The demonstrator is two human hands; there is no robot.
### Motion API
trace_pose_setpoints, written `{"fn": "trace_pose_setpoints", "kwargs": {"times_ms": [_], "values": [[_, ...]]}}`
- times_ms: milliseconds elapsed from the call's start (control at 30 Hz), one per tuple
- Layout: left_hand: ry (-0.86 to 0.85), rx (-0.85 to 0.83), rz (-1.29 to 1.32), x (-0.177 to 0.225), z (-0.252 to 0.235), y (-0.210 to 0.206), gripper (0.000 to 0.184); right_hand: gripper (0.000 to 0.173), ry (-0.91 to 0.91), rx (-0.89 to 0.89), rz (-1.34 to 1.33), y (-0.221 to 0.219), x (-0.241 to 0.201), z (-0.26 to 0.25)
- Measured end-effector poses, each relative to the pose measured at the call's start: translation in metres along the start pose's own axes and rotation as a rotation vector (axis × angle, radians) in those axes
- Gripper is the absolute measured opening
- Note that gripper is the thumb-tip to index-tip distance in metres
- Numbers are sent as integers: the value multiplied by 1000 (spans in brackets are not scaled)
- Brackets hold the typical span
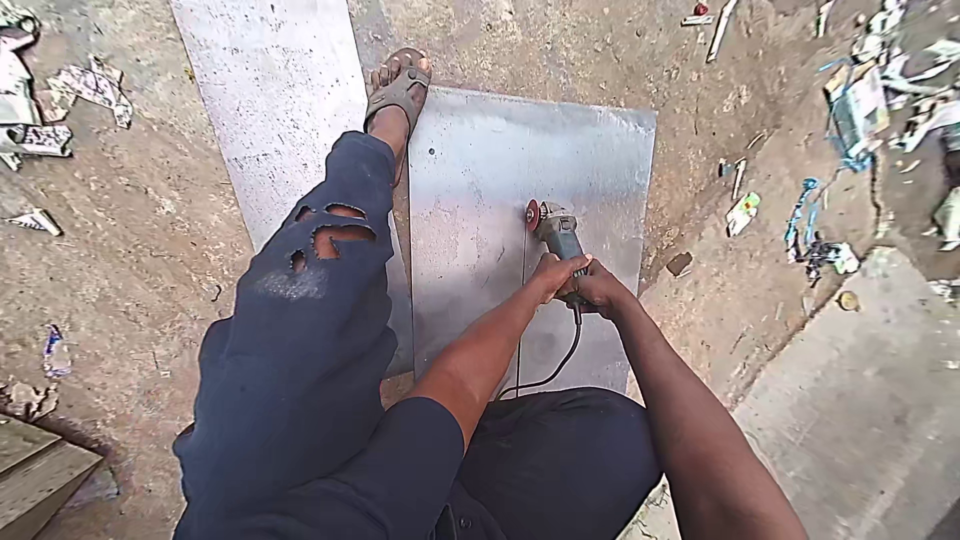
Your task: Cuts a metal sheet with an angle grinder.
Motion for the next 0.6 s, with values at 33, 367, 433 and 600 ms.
{"fn": "trace_pose_setpoints", "kwargs": {"times_ms": [33,367,433,600], "values": [[-15,1,6,7,7,-4,62,66,26,13,-10,3,-5,8],[-303,-27,-353,88,152,-67,76,72,421,63,-320,32,-19,148],[-369,-42,-387,94,171,-77,77,75,440,14,-387,38,-10,186],[-595,49,-652,147,235,-93,85,56,610,235,-715,53,-14,248]]}}
Point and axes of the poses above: each hand's wrist, its own z-axis away from the middle knuckle, its own y-axis out of the back of the hand, x = y × z, the point moved 6 cm from there along -z, towards the middle knuckle, and after that the axes turned 1 degree about -x, right-handed, at the moved point
